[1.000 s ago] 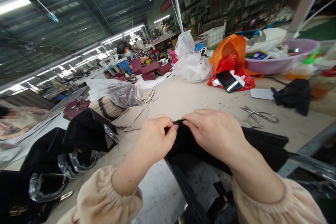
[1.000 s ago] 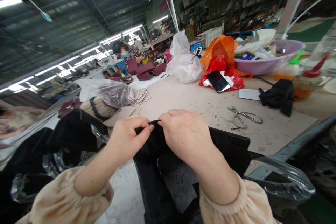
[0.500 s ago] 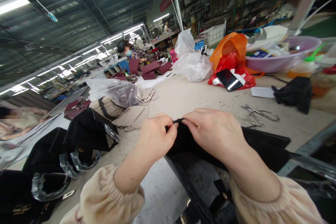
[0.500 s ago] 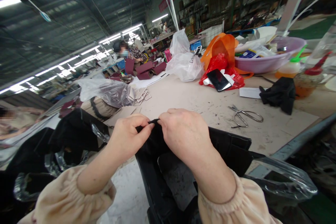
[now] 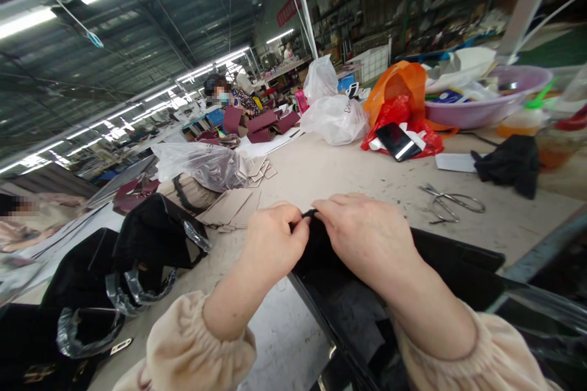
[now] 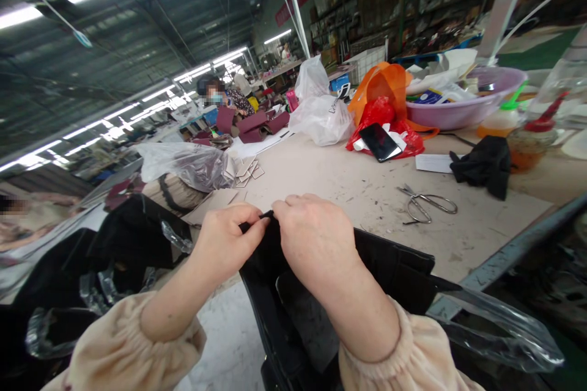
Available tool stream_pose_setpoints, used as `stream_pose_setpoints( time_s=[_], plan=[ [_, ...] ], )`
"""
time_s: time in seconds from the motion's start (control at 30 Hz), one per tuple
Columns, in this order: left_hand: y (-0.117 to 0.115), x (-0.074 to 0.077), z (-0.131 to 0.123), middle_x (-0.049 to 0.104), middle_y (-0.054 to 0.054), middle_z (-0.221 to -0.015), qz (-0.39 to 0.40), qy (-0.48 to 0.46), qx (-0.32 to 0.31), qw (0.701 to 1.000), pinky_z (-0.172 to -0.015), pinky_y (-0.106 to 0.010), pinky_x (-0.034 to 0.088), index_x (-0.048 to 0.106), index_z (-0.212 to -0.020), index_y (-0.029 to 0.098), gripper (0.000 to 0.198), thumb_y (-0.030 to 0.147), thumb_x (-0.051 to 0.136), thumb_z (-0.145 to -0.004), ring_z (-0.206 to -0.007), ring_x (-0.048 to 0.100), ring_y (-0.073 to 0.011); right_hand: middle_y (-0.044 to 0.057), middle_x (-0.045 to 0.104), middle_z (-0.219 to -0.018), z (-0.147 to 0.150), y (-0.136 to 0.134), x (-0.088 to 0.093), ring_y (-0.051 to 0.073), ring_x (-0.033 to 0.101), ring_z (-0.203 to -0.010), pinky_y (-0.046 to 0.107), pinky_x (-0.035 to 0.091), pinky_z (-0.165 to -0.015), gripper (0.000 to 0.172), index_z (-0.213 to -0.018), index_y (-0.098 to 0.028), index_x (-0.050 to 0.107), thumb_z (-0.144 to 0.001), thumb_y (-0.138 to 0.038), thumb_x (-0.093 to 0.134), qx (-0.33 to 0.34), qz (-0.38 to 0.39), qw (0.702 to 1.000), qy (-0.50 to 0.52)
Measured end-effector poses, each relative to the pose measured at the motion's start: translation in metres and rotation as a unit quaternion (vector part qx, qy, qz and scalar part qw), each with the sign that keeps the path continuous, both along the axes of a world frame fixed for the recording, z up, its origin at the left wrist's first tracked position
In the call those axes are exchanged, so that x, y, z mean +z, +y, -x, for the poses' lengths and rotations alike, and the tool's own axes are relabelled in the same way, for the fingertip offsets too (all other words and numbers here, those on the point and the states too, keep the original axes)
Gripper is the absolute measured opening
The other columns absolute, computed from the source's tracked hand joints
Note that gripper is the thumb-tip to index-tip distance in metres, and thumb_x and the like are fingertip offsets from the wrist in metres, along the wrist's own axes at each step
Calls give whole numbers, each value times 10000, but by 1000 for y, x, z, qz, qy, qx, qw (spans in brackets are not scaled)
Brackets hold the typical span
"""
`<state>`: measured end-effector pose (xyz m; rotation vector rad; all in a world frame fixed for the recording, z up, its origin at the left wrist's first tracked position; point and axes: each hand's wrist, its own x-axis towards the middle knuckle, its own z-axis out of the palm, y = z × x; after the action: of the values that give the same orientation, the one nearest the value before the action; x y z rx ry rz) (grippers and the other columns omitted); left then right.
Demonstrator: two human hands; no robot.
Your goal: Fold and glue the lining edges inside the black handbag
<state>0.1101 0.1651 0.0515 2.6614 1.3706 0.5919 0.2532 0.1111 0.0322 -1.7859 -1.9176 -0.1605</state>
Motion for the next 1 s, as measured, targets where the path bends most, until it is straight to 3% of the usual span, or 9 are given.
stream_pose_setpoints(
  time_s=[0.1,0.3,0.57,0.77,1.0],
  plan=[
    [-1,1,2,535,18,-591,4,1,1,1000,-595,-238,371,522,-535,171,236,191,548,-769,-592,515,-111,16,659,-828,0,1,2,158,563,-762,277,330,-610,169,-927,-231,638,-863,-156,500,32,7,999,-10],
    [-1,2,1,544,14,-591,3,4,5,1000,-588,-245,372,539,-540,171,209,179,562,-748,-597,523,-119,0,642,-772,-3,7,5,157,561,-711,276,305,-563,166,-796,-227,625,-847,-147,489,64,4,998,-23],
    [-4,4,15,671,2,-710,35,-35,-4,999,-629,-258,435,647,-650,195,76,238,661,-711,-667,603,-141,1,656,-771,0,8,3,161,580,-693,282,284,-535,212,-782,-239,645,-846,-168,457,30,-3,999,-23],
    [-5,4,27,714,-2,-858,12,-66,-17,998,-770,-277,487,682,-710,215,13,204,683,-704,-779,652,-154,1,671,-788,0,8,3,163,593,-712,268,318,-553,230,-787,-242,654,-879,-216,445,28,1,999,-19],
    [-5,0,27,692,-10,-726,-18,-48,-16,999,-683,-261,480,648,-642,192,124,210,617,-760,-667,625,-143,11,680,-809,1,8,2,158,600,-731,274,305,-544,216,-810,-236,663,-877,-220,458,20,11,999,-23]
  ],
)
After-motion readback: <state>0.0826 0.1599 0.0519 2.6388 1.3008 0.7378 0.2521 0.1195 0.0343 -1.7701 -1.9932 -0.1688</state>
